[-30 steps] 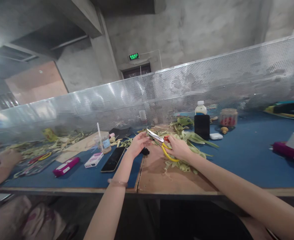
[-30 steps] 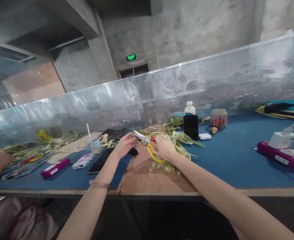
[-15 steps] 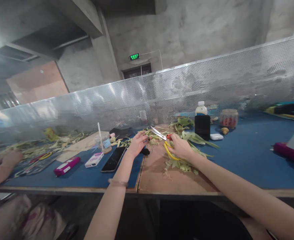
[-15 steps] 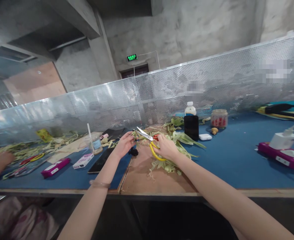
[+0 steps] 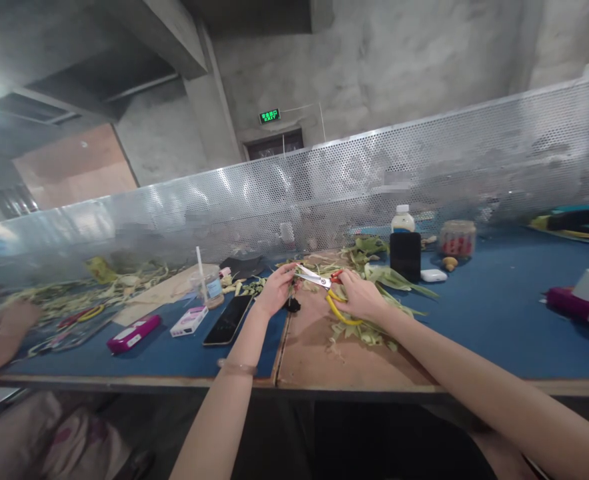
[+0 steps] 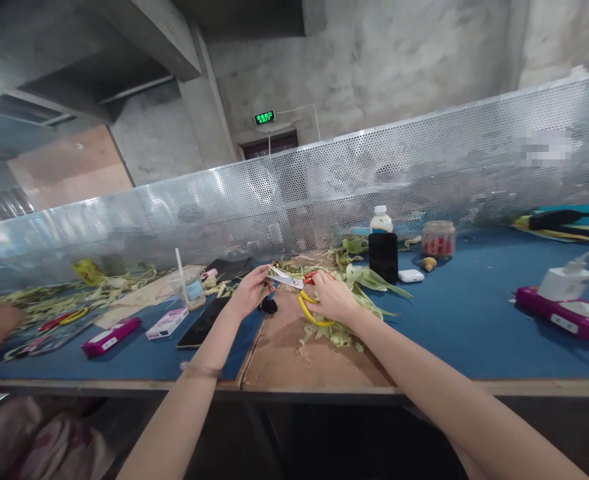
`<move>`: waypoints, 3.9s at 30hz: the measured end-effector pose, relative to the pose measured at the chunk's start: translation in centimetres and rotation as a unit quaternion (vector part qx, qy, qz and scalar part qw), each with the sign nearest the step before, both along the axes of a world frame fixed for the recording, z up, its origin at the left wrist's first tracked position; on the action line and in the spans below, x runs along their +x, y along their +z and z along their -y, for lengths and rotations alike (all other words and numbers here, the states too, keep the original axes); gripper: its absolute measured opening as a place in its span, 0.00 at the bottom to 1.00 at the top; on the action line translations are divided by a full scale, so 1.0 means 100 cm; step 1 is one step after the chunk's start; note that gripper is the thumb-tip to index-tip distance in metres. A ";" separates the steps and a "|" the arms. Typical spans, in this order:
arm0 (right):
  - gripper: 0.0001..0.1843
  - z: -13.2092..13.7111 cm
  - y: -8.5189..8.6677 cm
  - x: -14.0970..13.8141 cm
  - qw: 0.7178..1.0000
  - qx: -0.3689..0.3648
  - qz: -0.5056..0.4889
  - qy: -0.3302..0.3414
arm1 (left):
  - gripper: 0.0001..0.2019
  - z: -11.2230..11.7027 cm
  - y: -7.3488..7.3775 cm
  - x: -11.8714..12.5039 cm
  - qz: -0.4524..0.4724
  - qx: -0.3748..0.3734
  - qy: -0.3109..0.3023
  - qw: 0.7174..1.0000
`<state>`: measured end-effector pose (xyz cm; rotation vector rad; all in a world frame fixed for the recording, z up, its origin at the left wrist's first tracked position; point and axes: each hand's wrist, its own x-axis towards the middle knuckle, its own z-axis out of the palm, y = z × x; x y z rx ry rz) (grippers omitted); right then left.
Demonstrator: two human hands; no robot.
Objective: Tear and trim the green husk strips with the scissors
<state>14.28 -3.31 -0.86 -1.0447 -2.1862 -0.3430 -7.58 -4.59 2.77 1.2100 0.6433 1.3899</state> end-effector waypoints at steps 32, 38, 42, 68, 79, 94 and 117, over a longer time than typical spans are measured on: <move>0.23 0.006 0.021 0.011 0.992 0.076 0.104 -0.009 | 0.06 -0.009 -0.009 -0.006 -0.073 -0.042 -0.071 0.994; 0.22 0.009 0.021 0.010 0.991 0.070 0.115 -0.007 | 0.07 -0.007 -0.010 -0.006 -0.071 -0.062 -0.082 0.992; 0.22 0.009 0.021 0.009 0.991 0.074 0.114 -0.005 | 0.06 -0.007 -0.011 -0.007 -0.067 -0.074 -0.081 0.992; 0.22 0.012 0.016 0.004 0.991 0.059 0.123 -0.006 | 0.07 -0.011 -0.016 -0.013 -0.095 -0.063 -0.068 0.991; 0.21 0.008 0.005 0.004 0.993 0.030 0.116 0.000 | 0.06 -0.018 -0.021 -0.016 -0.124 -0.070 -0.091 0.986; 0.23 0.007 0.000 0.003 0.994 0.006 0.111 0.020 | 0.08 -0.008 -0.017 -0.016 -0.156 -0.041 -0.127 0.979; 0.23 0.005 0.001 0.005 0.991 -0.010 0.123 0.042 | 0.11 -0.002 -0.009 -0.011 -0.181 -0.039 -0.136 0.973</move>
